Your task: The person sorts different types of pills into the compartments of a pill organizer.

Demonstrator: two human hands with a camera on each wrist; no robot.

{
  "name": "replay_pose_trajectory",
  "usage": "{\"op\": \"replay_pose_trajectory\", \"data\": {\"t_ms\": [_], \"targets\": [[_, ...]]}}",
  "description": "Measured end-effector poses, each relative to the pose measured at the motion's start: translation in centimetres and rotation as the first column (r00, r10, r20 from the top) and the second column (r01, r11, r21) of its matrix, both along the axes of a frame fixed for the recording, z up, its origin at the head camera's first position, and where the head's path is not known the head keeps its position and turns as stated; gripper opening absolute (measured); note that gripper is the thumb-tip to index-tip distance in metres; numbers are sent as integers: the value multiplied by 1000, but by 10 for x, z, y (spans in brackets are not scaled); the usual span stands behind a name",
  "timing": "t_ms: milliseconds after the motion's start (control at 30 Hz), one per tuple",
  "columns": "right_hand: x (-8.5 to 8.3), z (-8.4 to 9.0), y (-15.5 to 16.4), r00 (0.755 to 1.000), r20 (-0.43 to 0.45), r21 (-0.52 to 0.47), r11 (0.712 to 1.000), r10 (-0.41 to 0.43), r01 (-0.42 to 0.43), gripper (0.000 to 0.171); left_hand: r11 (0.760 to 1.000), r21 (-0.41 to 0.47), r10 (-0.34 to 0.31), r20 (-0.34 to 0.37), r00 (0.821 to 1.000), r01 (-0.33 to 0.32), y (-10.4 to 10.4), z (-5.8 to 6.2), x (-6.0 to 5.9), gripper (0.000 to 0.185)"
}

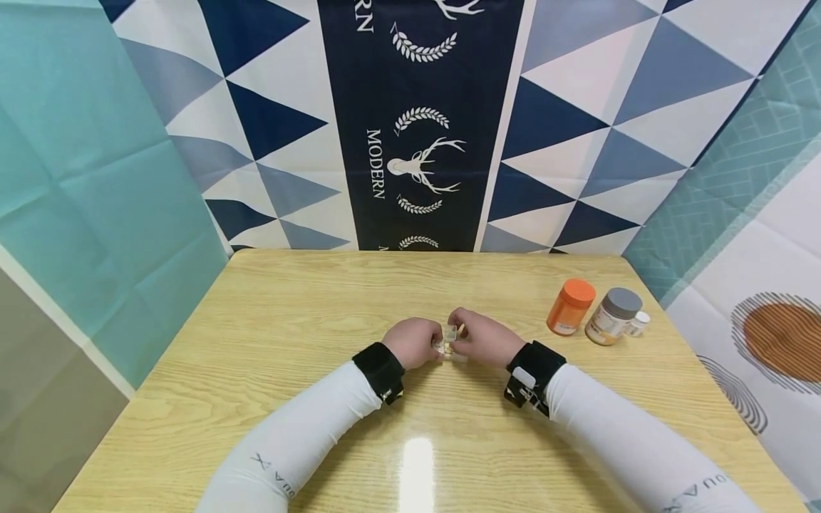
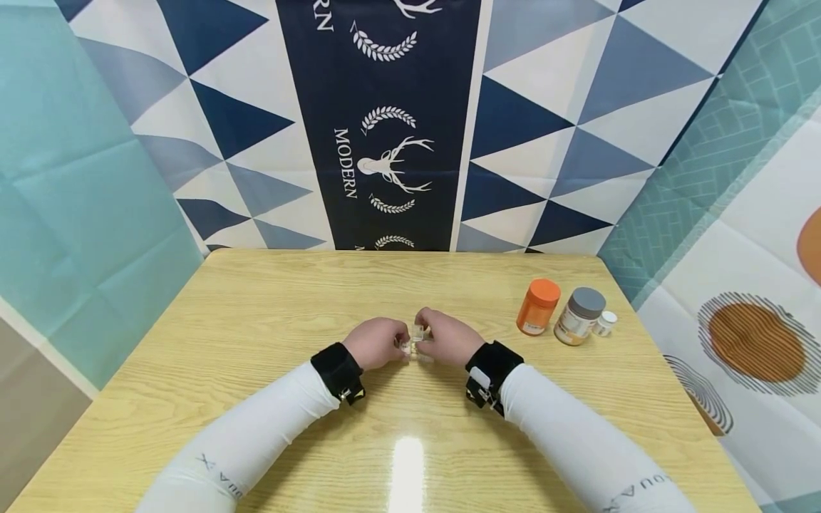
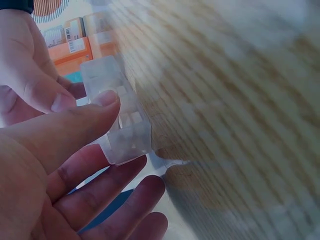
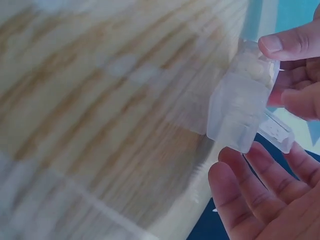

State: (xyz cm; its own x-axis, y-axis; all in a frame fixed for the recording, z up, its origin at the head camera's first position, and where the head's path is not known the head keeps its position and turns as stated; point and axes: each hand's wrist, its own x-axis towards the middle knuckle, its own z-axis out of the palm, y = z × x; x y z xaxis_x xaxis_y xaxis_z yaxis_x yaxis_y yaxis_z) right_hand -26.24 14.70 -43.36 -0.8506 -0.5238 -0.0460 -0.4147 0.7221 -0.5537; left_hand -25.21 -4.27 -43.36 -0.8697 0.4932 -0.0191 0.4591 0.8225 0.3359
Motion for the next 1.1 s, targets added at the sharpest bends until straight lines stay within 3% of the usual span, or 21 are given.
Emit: {"op": "replay_pose_trajectory", "data": {"t_ms": [233,567,867,1100], "targets": [[2,-5,-1,1000,10,-9,1000,15,-15,24,1000,-6,8,15,1000,-8,1,0,-1,21],[11,-7,3,990,-109,26,995,94,-92,13,1000,25,9,67,998,-11,1,4,-3,20],[10,-13,8,977,-147,50,988,151,-146,9,1000,-4,14,45,999,-14,2,-2,-6,19],[7,-8,6,972,-145,50,982,186,-181,4,1000,-2,14,45,999,-13,1,1,-5,19]]}}
